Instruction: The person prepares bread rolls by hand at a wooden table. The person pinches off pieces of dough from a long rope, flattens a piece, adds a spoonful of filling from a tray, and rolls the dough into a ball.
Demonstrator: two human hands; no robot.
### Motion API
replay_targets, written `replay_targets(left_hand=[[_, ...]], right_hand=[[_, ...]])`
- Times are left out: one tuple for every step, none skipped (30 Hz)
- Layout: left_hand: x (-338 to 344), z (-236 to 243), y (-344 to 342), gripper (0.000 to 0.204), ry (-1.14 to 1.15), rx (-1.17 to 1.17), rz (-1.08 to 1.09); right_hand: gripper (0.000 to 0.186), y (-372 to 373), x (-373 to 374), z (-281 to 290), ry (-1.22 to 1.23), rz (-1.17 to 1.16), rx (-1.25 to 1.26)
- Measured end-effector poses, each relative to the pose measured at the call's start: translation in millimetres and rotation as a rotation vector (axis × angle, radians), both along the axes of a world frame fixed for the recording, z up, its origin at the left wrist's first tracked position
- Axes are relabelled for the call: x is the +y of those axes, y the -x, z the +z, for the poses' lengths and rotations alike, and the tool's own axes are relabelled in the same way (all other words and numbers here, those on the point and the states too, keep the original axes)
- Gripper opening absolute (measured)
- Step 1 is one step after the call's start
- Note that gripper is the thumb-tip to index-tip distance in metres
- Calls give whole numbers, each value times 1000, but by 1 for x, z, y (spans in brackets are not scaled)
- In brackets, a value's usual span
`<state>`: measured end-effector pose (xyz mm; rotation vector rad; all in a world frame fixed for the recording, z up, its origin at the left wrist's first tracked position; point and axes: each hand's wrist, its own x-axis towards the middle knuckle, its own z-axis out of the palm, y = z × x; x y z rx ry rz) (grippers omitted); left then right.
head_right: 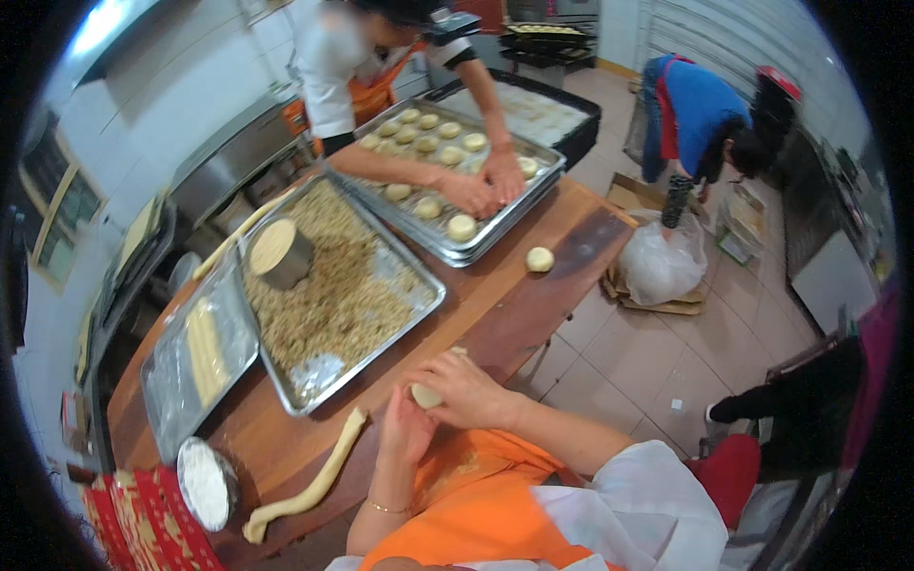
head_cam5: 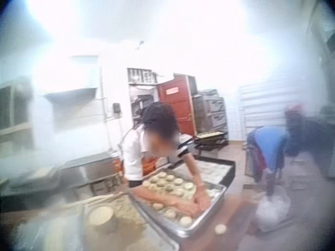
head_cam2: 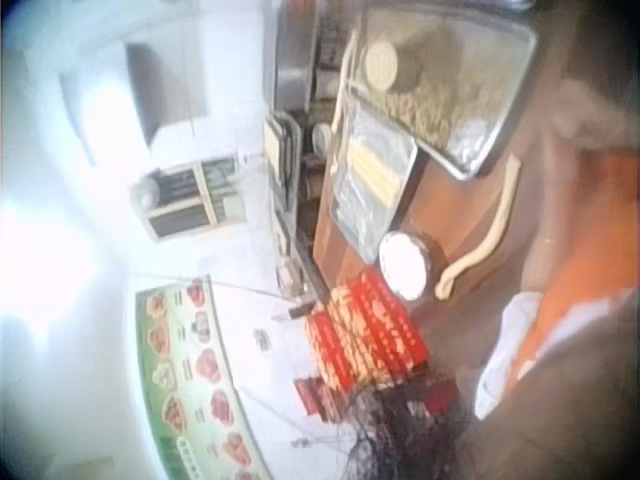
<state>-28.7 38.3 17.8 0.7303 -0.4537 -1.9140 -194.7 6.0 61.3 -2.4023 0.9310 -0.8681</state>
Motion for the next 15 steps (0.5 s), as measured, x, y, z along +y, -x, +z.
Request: replay_targets(left_hand=[[-2,1,4,53,-12,-26,-8],[-5,1,8,52,-24,-51,-14],[-8,5,10,52,-37,-83,-11],[-9,10,12,51,13,-148,22],[-8,17,14,49,64,-212,58],[-7,23,17,49,118,-269,97],[-3,28,16,47,167,-317,115],[1,32,12,46,216,-364,133],[5,32,7,45,262,-415,145],[7,31,7,45,257,-436,155],[9,30,6,44,251,-457,164],[11,28,5,43,250,-476,182],[13,23,3,42,242,-473,186],[14,15,1,41,234,-470,189],[13,12,1,40,228,-467,202]], right_hand=[[62,9,-3,-3,-6,-35,-11],[63,19,-6,-6,-13,-66,-22],[63,27,-9,-10,-21,-90,-40],[62,36,-13,-13,-5,-186,-59],[62,49,-19,-15,11,-281,-77],[61,64,-27,-16,29,-372,-89],[61,79,-35,-19,54,-445,-56],[61,95,-47,-27,74,-508,-22],[57,105,-57,-29,73,-582,36],[57,119,-70,-34,60,-599,46],[57,131,-80,-41,48,-615,57],[57,137,-88,-41,13,-612,106],[57,142,-95,-40,-22,-610,154],[57,145,-99,-41,-56,-606,203],[56,143,-101,-38,11,-597,184]])
